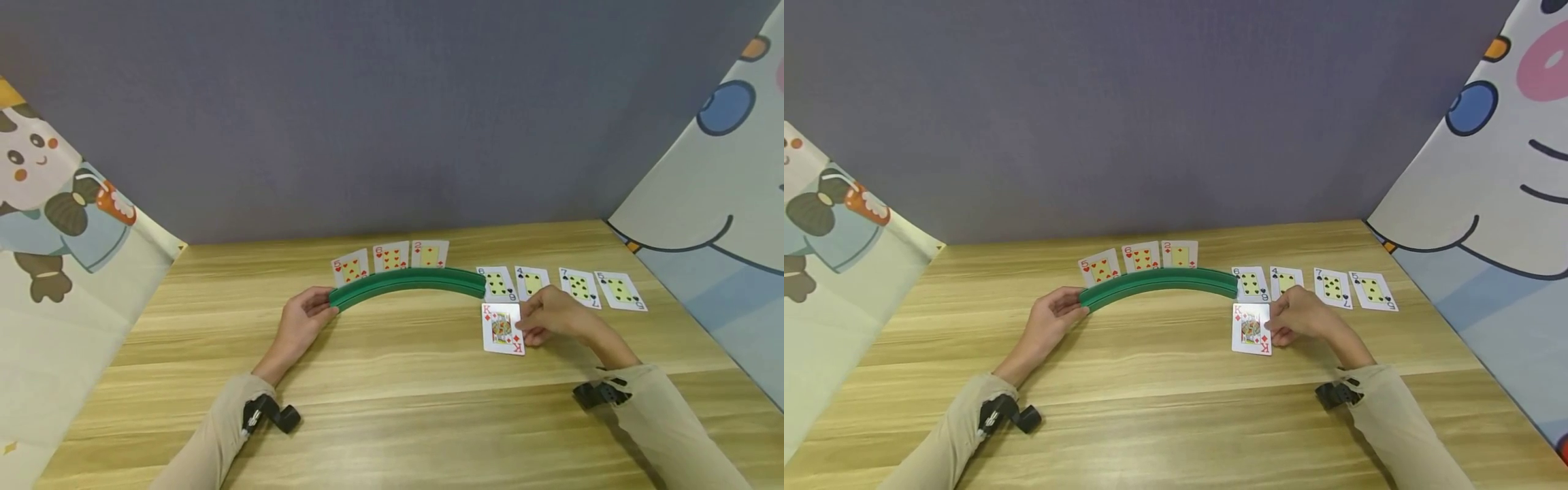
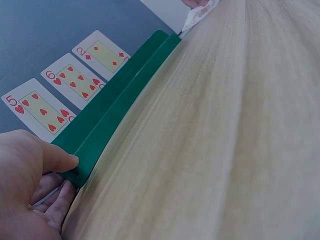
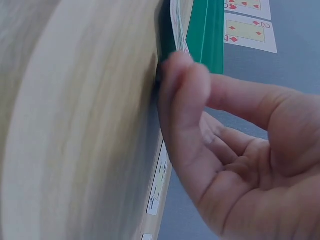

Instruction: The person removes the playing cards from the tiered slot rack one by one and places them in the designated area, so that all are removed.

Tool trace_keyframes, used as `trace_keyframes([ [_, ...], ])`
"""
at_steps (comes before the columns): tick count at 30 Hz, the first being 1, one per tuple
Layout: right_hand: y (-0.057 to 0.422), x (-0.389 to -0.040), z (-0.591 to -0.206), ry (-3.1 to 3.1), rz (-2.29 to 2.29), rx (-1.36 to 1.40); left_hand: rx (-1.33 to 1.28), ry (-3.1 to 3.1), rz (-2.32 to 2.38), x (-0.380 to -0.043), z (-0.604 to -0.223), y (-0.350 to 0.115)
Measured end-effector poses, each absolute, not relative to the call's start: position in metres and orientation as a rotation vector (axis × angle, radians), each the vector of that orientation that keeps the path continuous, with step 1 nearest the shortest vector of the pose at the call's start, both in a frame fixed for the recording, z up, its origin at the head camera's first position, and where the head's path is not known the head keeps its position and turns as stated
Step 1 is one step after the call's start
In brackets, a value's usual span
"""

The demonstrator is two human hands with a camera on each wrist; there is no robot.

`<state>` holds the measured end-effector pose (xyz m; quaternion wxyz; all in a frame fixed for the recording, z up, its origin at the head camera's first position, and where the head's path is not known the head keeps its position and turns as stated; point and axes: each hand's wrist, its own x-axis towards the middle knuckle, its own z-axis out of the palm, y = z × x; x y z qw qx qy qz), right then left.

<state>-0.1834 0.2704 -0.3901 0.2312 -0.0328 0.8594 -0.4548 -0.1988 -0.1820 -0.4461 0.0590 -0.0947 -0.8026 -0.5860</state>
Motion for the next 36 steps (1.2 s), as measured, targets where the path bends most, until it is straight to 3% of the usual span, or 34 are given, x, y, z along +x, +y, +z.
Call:
trace_keyframes([
  [8,0.274,-0.18,-0.391,2.334,-1.181,-0.222,-0.282,-2.443,-1.772,-0.198,-0.447,-0.182],
  [36,0.263,-0.176,-0.386,2.529,-0.988,-0.066,-0.297,-2.433,-1.783,-0.2,-0.448,-0.182],
])
